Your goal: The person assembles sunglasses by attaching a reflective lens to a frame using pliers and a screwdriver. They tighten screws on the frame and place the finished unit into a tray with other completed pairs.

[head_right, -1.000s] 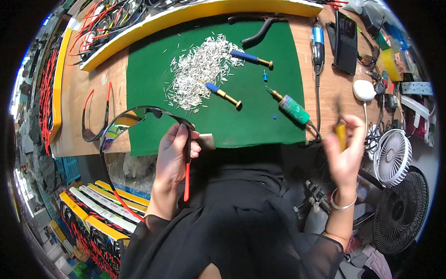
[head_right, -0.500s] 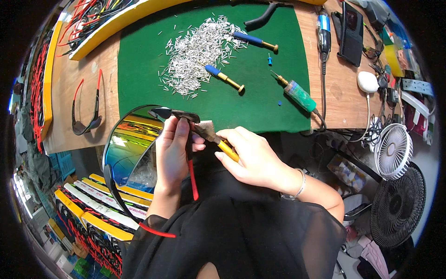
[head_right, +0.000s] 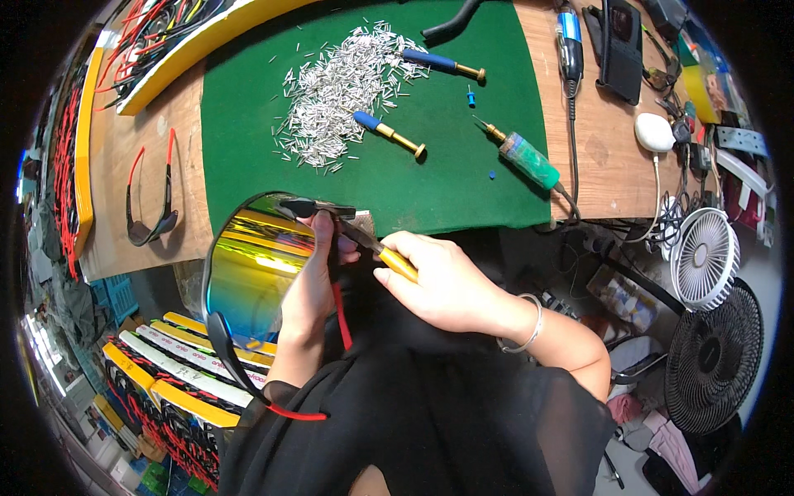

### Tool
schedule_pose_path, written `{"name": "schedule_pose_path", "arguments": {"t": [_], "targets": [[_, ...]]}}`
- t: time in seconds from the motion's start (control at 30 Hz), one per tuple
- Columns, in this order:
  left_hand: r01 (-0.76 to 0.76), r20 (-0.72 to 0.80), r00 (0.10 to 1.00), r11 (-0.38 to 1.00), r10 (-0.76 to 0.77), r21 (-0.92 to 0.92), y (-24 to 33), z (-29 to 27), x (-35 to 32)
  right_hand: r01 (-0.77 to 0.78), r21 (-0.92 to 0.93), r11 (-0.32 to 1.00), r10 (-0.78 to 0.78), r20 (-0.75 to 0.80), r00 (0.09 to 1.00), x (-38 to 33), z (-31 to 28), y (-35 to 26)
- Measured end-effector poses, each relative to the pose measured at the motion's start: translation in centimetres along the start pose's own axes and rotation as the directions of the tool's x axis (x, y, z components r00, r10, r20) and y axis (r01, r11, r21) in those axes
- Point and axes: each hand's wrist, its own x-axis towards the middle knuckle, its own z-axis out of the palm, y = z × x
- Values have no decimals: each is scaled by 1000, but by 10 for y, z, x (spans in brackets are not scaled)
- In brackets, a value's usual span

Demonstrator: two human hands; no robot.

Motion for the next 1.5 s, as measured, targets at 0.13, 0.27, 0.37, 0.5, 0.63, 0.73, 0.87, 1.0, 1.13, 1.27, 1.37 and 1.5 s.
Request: {"name": "schedule_pose_path", "arguments": {"t": [0.13, 0.27, 0.37, 0.5, 0.63, 0.73, 0.87, 1.0, 1.13, 1.27, 1.37, 1.5], "targets": [[-38, -2, 999, 998, 38, 40, -12, 3, 9, -120, 80, 990, 122, -18, 992, -8, 0, 1], [-24, 27, 999, 994, 21, 106, -7, 0, 3, -36, -184, 982, 18, -95, 995, -13, -4, -14], [-13, 114, 993, 982, -8, 189, -15, -2, 6, -179, 177, 968, 168, 76, 983, -16, -14, -8], [-18, 220, 974, 952, -52, 306, -16, -1, -2, -25, -108, 994, 14, -101, 995, -24, -8, -9], [-36, 243, 968, 926, -61, 375, -16, -4, -2, -116, -30, 993, 115, -26, 993, -27, -13, -13], [-22, 214, 973, 897, -81, 442, -20, -4, 13, -343, 343, 874, 276, 230, 933, -25, -27, -13], [-89, 163, 985, 983, 63, 162, -20, -6, 7, 77, -373, 925, -139, -140, 980, -31, -9, -6], [-85, -9, 996, 984, 87, 158, 30, 30, -30, 150, -449, 881, -218, -102, 971, -25, -5, -7], [-298, -324, 906, 954, 272, -33, 67, -23, 24, -690, 308, 655, 483, 531, 696, -42, -31, -5], [-252, 101, 959, 959, 266, -132, 71, -10, 5, -99, -393, 914, 14, -212, 977, -44, -37, 4], [-124, 79, 988, 986, 133, -110, 62, -6, 5, -91, -483, 871, 168, 117, 979, -66, -66, -7], [-10, 124, 992, 994, 23, -107, 56, 4, 8, -167, -600, 782, 148, -81, 986, -97, -109, -9]]}}
